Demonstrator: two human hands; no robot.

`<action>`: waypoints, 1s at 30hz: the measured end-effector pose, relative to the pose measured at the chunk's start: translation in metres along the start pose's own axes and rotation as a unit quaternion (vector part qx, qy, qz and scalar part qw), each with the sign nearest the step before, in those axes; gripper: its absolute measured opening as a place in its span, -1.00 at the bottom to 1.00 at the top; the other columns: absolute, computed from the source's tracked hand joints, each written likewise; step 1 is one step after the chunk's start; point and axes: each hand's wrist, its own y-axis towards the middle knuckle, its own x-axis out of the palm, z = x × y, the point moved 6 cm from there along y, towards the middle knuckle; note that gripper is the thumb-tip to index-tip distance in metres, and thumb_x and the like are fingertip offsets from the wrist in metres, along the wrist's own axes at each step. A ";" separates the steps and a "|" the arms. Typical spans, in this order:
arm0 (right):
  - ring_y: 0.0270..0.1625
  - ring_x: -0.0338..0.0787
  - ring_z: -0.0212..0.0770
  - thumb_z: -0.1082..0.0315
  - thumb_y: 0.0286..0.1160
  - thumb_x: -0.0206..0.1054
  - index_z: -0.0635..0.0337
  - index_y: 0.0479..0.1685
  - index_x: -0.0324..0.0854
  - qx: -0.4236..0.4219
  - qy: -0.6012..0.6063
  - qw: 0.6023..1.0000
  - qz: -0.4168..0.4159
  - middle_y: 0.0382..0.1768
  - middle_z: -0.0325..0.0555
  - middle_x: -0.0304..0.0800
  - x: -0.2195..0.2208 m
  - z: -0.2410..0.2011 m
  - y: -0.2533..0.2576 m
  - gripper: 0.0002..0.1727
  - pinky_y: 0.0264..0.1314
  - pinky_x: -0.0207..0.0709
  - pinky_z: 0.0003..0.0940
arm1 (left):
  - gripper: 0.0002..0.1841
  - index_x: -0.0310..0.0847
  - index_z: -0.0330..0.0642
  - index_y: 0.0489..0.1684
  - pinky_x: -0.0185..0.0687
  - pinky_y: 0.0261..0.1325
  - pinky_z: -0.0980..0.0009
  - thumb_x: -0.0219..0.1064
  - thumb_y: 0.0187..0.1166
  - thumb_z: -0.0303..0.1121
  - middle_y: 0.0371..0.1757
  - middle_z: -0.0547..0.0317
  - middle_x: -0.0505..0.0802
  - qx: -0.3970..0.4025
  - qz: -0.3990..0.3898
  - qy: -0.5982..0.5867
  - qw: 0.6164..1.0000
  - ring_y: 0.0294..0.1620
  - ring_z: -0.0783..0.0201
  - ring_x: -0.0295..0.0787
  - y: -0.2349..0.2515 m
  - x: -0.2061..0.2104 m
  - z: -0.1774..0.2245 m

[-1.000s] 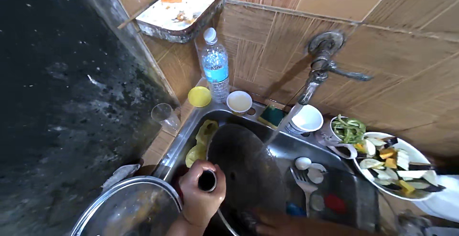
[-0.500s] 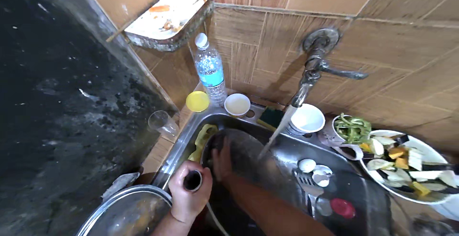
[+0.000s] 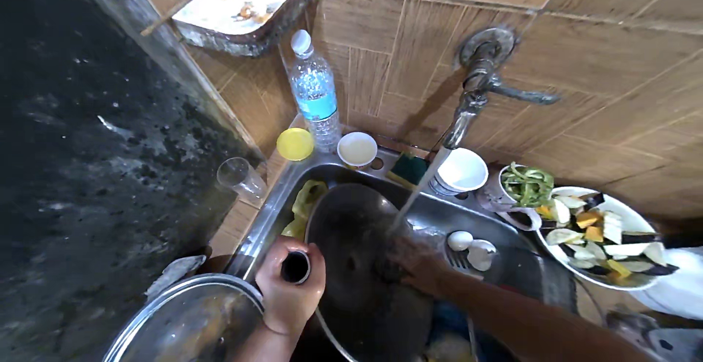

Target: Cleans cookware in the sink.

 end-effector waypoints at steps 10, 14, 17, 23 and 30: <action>0.94 -0.11 0.20 -0.03 0.86 -0.07 0.19 0.96 -0.27 0.028 0.577 0.781 0.240 0.92 0.28 -0.28 -0.059 -0.180 0.093 -0.17 0.92 -0.07 0.17 | -0.84 0.60 0.03 -0.36 0.73 -0.58 0.53 0.50 0.26 -0.38 -0.53 0.49 0.76 -0.044 -0.012 -0.097 0.994 -0.63 0.52 0.69 0.004 -0.004 -0.032; 0.66 0.46 -0.07 -0.14 0.88 -0.14 0.09 0.94 -0.25 -0.015 0.708 0.706 -0.026 0.72 0.18 0.28 -0.068 -0.221 -0.021 -0.20 0.64 0.39 -0.09 | -0.84 0.56 -0.05 -0.36 0.70 -0.56 0.55 0.44 0.23 -0.45 -0.53 0.49 0.73 -0.052 0.010 -0.062 0.997 -0.63 0.56 0.66 0.004 -0.005 -0.029; 0.43 0.72 0.08 -0.07 0.64 0.35 0.09 0.85 0.07 -0.041 0.567 0.816 -0.100 0.44 0.25 0.64 -0.038 -0.189 -0.072 -0.12 0.53 0.56 0.12 | -0.84 0.55 -0.07 -0.40 0.69 -0.54 0.61 0.43 0.18 -0.50 -0.52 0.50 0.72 -0.032 0.008 -0.017 0.999 -0.59 0.63 0.66 0.007 0.001 -0.014; 0.89 0.05 0.30 -0.03 0.55 0.47 -0.16 0.78 0.37 -0.141 0.043 0.978 -0.145 0.82 0.19 0.20 0.030 -0.050 -0.059 -0.24 0.87 -0.28 0.44 | -0.83 0.55 -0.04 -0.43 0.63 -0.38 0.76 0.42 0.16 -0.51 -0.50 0.56 0.70 0.023 -0.003 -0.004 1.000 -0.48 0.75 0.64 0.012 0.007 0.002; 0.95 -0.19 0.24 0.36 0.62 0.32 -0.12 0.91 0.10 0.204 0.025 0.975 0.084 0.89 0.27 -0.07 -0.069 0.012 0.005 -0.18 0.89 -0.41 0.39 | -0.83 0.56 0.00 -0.42 0.61 -0.45 0.71 0.44 0.20 -0.47 -0.49 0.51 0.70 0.007 -0.073 -0.053 0.996 -0.51 0.68 0.63 0.021 0.027 0.027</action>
